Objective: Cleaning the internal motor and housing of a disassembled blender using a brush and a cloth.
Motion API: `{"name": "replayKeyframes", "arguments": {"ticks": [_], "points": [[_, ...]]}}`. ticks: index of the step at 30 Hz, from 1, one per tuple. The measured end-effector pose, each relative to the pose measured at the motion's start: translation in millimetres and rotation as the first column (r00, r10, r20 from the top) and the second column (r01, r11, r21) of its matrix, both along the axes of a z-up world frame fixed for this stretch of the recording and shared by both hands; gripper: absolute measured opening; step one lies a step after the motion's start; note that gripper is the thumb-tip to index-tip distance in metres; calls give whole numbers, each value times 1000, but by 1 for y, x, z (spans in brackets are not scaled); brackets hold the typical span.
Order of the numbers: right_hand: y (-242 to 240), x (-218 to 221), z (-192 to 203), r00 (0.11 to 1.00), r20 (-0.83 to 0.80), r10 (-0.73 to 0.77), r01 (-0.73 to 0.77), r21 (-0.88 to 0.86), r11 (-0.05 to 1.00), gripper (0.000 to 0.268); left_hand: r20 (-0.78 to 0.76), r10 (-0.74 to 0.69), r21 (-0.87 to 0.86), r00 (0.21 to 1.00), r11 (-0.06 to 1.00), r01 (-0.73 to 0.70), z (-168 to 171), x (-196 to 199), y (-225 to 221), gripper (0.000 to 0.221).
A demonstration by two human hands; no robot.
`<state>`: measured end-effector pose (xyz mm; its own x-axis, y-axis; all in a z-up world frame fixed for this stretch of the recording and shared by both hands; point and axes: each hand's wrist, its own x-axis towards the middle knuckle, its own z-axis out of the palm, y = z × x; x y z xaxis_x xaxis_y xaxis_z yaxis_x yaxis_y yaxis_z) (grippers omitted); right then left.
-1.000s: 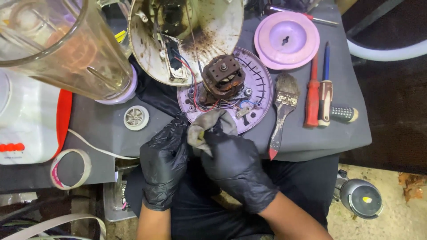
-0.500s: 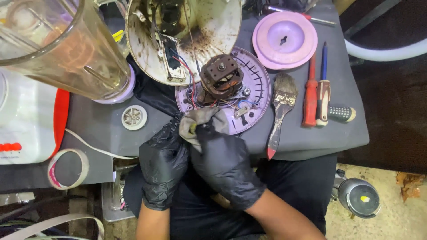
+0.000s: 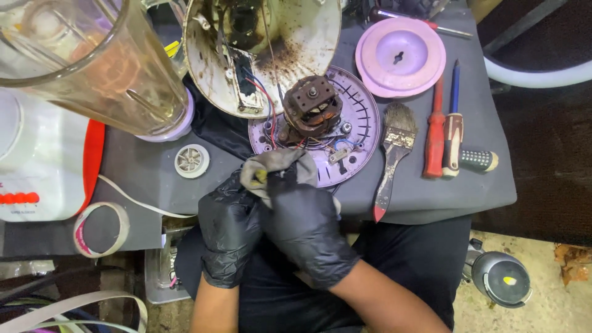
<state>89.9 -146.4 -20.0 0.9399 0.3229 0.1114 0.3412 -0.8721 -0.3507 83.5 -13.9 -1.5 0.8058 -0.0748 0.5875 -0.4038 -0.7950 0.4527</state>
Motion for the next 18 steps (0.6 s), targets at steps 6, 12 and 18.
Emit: {"name": "replayKeyframes", "arguments": {"ticks": [6,12,18], "points": [[-39,-21,18,961,-243,-134,145,26,989,39,-56,-69,54,996,996,72,-28,-10,15,26],[-1,-16,6,992,-92,-90,106,178,978,38,-66,-65,76,996,995,70,-33,-9,18,37],[-16,-19,2,996,7,-85,84,93,992,54,-91,-105,97,990,989,114,-28,-11,17,33]]}}
